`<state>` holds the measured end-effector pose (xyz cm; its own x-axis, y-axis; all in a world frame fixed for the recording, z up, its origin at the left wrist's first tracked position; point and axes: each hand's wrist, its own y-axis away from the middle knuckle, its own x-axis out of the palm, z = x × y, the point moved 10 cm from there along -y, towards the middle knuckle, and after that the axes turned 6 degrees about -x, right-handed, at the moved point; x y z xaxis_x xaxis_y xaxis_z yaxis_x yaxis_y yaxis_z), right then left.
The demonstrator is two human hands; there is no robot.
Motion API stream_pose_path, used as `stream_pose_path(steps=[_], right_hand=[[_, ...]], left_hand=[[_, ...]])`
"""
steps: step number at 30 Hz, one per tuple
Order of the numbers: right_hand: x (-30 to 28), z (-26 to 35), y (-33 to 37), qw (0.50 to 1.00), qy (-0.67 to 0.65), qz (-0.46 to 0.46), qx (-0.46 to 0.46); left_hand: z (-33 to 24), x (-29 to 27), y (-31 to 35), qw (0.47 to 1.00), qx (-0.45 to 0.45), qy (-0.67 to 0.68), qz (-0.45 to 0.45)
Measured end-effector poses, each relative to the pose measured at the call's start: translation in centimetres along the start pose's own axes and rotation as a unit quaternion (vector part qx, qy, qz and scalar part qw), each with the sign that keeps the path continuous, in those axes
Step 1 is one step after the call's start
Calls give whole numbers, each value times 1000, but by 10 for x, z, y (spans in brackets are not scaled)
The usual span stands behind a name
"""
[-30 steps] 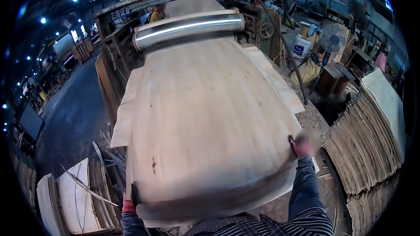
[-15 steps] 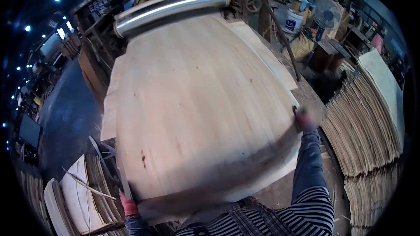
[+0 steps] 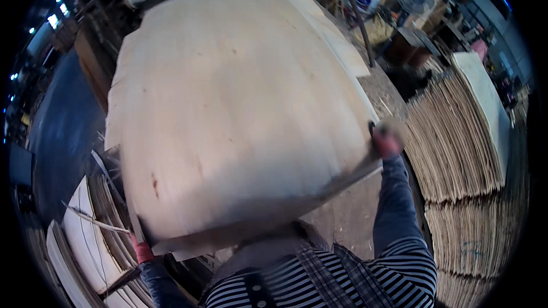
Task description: The person repeatedly feeds large sheets of wood veneer into a roller press machine, aligns them by hand, and stacks the processed sheets on a nearby pile. The person handles the veneer sheets one at a time throughout the clip.
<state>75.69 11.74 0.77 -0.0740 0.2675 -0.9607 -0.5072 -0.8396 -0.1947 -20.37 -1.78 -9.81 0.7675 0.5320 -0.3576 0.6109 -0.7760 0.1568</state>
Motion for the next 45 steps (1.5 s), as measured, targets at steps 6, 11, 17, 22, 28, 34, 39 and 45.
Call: stream_pose_path(steps=[6,11,17,22,28,34,39,45], right_hand=[[-13,-30,31,977,192,-88,-37],[-87,160,73,959,64,-165,-220],[-71,305,174,890,-71,27,-449],[0,316,272,830,-35,177,-528],[8,324,275,854,-32,125,-504],[-53,368,246,840,-224,77,-487],[-169,416,260,757,-367,-6,-541],[-353,468,393,427,-327,-12,-843]], left_hand=[[18,33,51,981,-15,-192,1],[-12,42,83,977,63,-204,-5],[-60,20,99,967,34,-249,28],[-25,-54,112,957,2,-233,-173],[-105,-14,133,966,184,-82,-164],[-179,86,123,934,250,-250,-49],[-160,126,93,892,199,-396,-92],[-115,128,79,885,140,-427,-120]])
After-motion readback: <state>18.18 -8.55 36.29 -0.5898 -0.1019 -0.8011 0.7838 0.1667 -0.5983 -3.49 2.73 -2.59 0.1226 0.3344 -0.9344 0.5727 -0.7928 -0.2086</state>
